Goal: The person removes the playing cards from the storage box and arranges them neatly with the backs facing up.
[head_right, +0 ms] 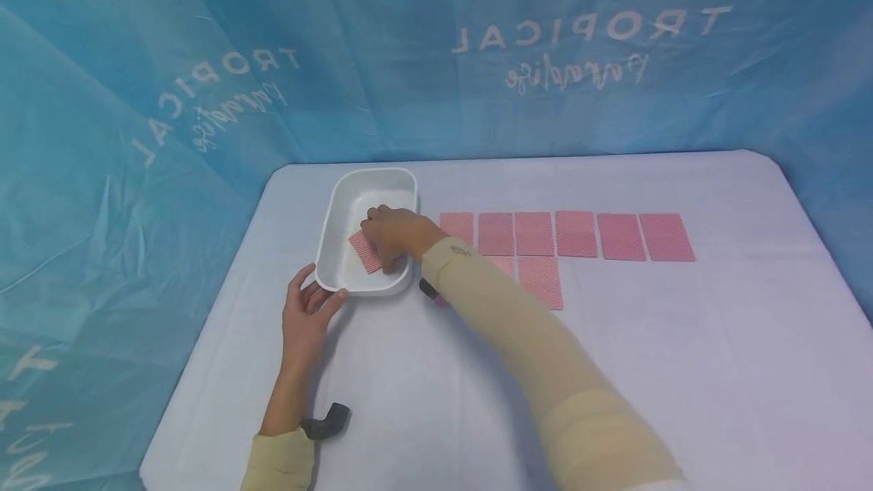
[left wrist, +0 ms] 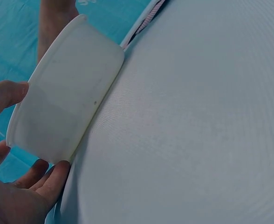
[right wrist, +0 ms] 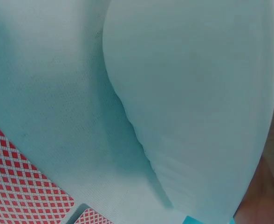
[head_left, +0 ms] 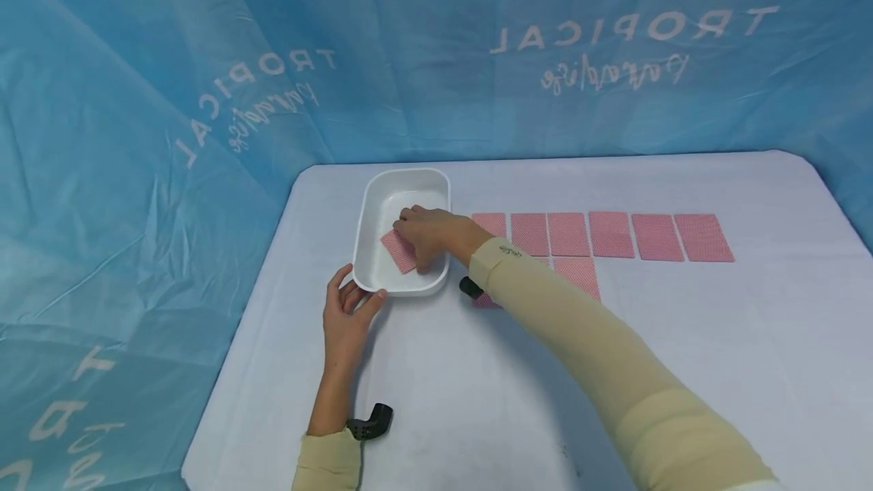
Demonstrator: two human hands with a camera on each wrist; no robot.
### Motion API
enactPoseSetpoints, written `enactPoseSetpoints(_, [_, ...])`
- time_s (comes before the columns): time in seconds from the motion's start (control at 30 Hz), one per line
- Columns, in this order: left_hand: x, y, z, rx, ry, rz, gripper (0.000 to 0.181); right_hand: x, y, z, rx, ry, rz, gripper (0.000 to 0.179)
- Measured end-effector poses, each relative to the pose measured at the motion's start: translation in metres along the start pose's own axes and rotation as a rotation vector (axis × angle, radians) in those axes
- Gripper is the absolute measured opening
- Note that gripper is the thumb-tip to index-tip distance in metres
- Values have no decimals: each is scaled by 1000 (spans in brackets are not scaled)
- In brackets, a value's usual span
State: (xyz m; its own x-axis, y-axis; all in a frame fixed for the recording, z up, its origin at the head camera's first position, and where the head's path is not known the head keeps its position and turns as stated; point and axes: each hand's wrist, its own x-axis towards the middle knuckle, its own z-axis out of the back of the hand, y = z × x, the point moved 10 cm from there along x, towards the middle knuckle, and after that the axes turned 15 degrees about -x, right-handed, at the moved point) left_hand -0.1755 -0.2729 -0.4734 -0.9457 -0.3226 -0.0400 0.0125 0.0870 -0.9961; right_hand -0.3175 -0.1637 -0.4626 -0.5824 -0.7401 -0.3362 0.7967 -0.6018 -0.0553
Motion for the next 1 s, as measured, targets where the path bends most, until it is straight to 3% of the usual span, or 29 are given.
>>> enactPoseSetpoints(0.2, [7, 16, 7, -11, -13, -23, 76, -1, 0, 2, -19, -3, 2, 80])
enactPoseSetpoints(0.47, [7, 14, 8, -1, -13, -65, 75, 0, 0, 4, -17, -30, 12, 80])
enactPoseSetpoints(1.0, [6, 16, 8, -9, -20, -48, 73, -1, -1, 3, 23, -71, 7, 87])
